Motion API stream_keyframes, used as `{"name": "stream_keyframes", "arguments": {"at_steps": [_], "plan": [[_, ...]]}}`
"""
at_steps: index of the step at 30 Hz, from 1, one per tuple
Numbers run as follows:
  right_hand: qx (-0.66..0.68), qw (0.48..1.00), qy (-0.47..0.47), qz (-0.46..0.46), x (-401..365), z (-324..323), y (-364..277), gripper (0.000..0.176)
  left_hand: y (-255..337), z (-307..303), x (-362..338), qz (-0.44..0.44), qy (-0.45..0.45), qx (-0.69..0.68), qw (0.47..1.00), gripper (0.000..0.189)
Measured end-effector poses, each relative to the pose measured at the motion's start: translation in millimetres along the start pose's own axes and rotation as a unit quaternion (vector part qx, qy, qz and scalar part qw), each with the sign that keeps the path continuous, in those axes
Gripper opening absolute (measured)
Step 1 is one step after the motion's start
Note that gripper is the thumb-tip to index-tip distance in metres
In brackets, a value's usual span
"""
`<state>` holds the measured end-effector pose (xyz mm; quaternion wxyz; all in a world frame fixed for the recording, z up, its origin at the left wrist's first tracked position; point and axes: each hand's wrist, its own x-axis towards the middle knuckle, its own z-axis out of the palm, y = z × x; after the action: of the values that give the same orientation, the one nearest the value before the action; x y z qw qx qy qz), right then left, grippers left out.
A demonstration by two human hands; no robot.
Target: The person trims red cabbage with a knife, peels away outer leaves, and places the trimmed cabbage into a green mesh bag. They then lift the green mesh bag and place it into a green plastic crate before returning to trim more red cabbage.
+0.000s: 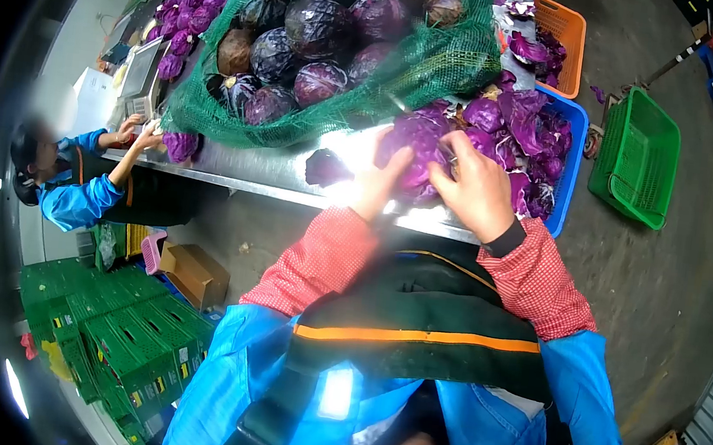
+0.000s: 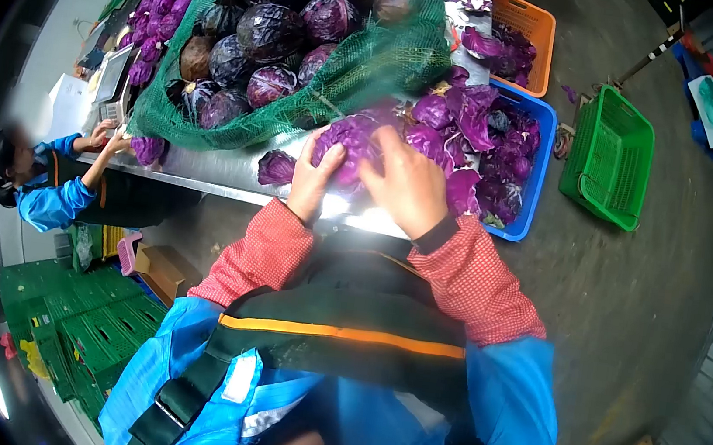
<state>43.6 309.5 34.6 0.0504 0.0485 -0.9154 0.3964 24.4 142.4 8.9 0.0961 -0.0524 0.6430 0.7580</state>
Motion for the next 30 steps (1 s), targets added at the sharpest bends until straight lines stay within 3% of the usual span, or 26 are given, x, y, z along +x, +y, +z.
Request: {"name": "stream_keyframes", "arguments": {"at_steps": [2, 5, 10, 13, 15, 17, 18, 19, 21, 22, 23, 24, 26, 28, 30], "plan": [[0.05, 0.998, -0.017, 0.04, -3.5, -3.6, 7.7, 0.027, 2.8, 3.0, -4.0, 0.005, 0.001, -0.005, 1.0, 0.045], [0.345, 0.935, 0.027, 0.076, -15.5, 5.2, 23.0, 0.017, 0.1, -0.8, -5.2, -0.065, -0.004, -0.096, 0.993, 0.049], [0.495, 0.856, 0.064, 0.137, -24.3, -37.0, 7.0, 0.017, -1.3, 3.5, -5.8, -0.123, -0.051, -0.183, 0.974, 0.066], [0.61, 0.76, 0.122, 0.186, -23.8, -71.7, 7.0, 0.015, 20.6, 20.4, -10.9, -0.149, -0.052, -0.129, 0.979, 0.07], [0.628, 0.755, 0.151, 0.113, -18.7, -86.9, 21.4, 0.014, 32.3, 28.4, -12.0, -0.2, -0.022, -0.194, 0.96, 0.075], [0.551, 0.793, 0.219, 0.14, -7.8, -92.9, 21.1, 0.012, 26.0, 18.0, -11.0, -0.228, -0.06, -0.245, 0.94, 0.076], [0.456, 0.853, 0.209, 0.146, -1.7, -87.6, 33.6, 0.012, 21.4, 19.7, -10.2, -0.194, -0.063, -0.2, 0.958, 0.073], [0.335, 0.911, 0.168, 0.174, 0.7, -79.2, 44.7, 0.027, 16.3, 22.9, -9.4, -0.158, -0.067, -0.153, 0.973, 0.072], [0.225, 0.962, 0.096, 0.117, -2.5, -51.7, 39.1, 0.049, 5.3, 25.1, -4.4, -0.107, -0.08, -0.098, 0.986, 0.07], [0.145, 0.983, 0.106, 0.025, -4.2, -44.7, 23.8, 0.058, 0.3, 24.2, -2.4, -0.095, -0.089, -0.089, 0.988, 0.067], [0.071, 0.994, 0.083, -0.02, -6.3, -41.9, 10.3, 0.062, -4.9, 23.3, -0.5, -0.082, -0.098, -0.08, 0.989, 0.065], [-0.001, 0.995, 0.066, -0.068, -8.4, -38.9, -3.2, 0.067, 10.3, 30.7, -5.4, -0.144, -0.094, -0.138, 0.975, 0.068], [-0.081, 0.995, 0.007, -0.06, -5.6, -36.8, -5.9, 0.057, 39.3, 44.4, -12.3, -0.229, -0.068, -0.174, 0.955, 0.072], [-0.02, 0.994, 0.064, -0.081, 3.4, -31.3, 12.5, 0.04, 14.6, 33.3, 3.1, -0.117, -0.219, -0.297, 0.922, 0.057], [-0.025, 0.987, 0.106, -0.118, 6.5, -29.5, 29.0, 0.035, -1.1, 26.2, 5.3, -0.045, -0.251, -0.283, 0.924, 0.053]]}}
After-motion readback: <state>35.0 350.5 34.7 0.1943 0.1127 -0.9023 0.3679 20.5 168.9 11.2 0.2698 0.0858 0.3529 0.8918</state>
